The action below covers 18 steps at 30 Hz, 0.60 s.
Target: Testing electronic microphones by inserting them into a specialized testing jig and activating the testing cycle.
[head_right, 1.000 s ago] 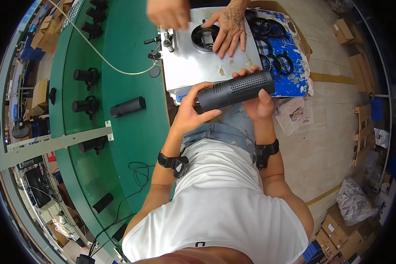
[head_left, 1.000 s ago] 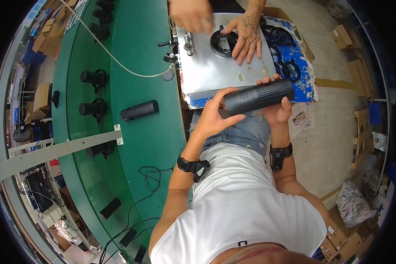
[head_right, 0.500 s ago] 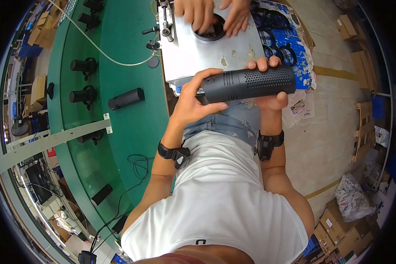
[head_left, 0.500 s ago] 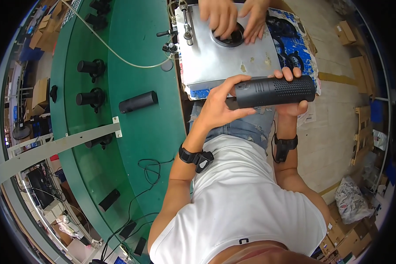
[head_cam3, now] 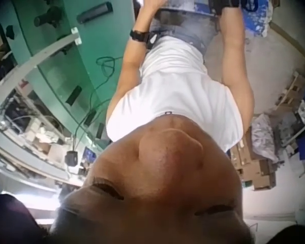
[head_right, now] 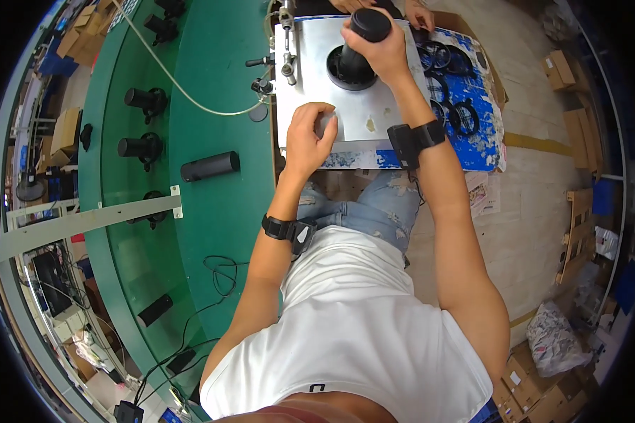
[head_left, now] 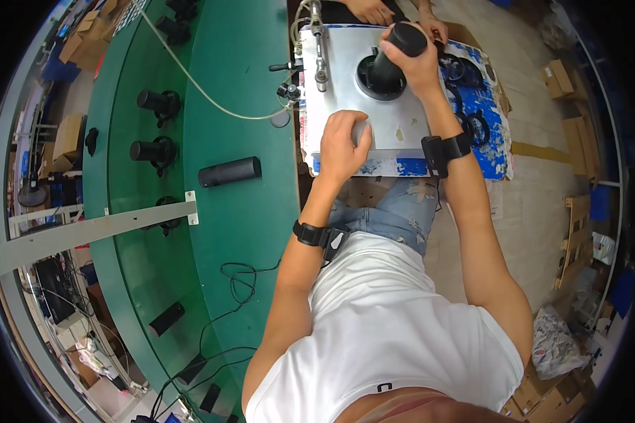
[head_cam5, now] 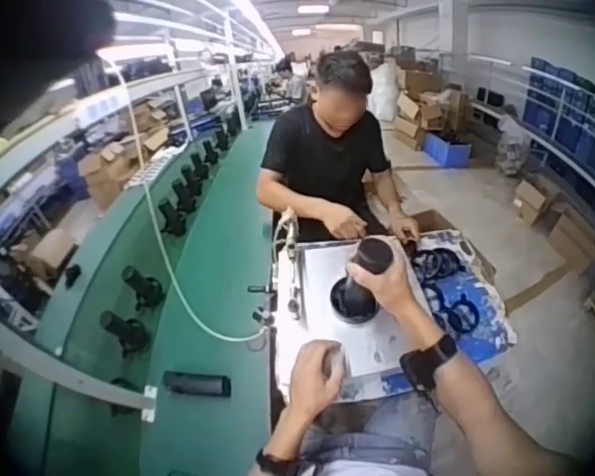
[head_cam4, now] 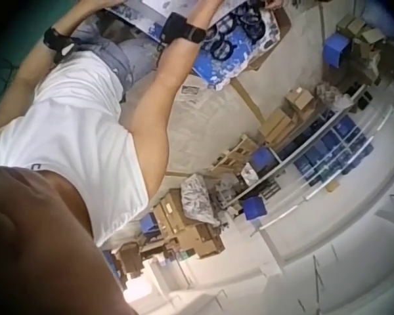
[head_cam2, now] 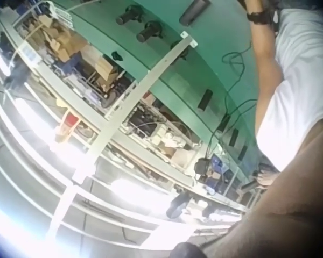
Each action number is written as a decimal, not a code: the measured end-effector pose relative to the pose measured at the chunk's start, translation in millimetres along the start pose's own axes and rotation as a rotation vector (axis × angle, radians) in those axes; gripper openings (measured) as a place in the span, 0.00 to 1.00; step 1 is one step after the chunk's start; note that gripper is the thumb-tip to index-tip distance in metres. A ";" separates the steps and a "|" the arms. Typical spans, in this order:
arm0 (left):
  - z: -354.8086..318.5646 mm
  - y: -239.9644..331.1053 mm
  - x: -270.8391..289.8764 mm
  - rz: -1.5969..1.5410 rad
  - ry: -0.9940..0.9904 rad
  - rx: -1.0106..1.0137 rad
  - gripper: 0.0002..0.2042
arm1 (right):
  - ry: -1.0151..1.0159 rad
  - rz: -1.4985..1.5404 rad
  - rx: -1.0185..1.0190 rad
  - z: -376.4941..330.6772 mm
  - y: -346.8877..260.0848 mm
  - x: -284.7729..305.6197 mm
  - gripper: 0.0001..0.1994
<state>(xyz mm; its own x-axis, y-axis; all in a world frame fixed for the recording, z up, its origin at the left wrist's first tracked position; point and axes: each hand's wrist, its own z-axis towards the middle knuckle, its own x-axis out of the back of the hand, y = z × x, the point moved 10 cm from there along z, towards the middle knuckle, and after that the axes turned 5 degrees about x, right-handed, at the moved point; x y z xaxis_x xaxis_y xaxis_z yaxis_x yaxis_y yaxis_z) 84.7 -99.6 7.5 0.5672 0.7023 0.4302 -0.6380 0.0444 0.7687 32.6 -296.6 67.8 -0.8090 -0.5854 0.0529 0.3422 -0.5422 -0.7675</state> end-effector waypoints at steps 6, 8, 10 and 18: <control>6.8 -8.0 4.7 -0.207 -0.043 0.180 0.07 | 0.047 -0.236 0.050 -16.8 23.7 -13.0 0.15; 14.7 -18.3 17.4 -0.271 -0.005 0.205 0.07 | 0.146 -0.295 0.030 -21.8 31.2 -10.8 0.18; 23.4 -32.2 41.0 -0.311 0.087 0.237 0.06 | 0.298 -0.356 0.036 -34.6 24.4 -5.7 0.23; 91.5 -122.9 76.7 0.106 0.206 0.173 0.12 | 0.161 -0.268 0.016 -32.2 26.3 -6.1 0.22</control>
<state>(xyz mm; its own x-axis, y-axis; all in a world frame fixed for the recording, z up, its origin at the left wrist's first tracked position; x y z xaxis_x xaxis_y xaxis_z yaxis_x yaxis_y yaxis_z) 254.3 -116.2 -10.6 0.3735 0.8267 0.4207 -0.5795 -0.1462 0.8017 31.1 -287.9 26.7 -0.9361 -0.3186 0.1492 0.1131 -0.6741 -0.7299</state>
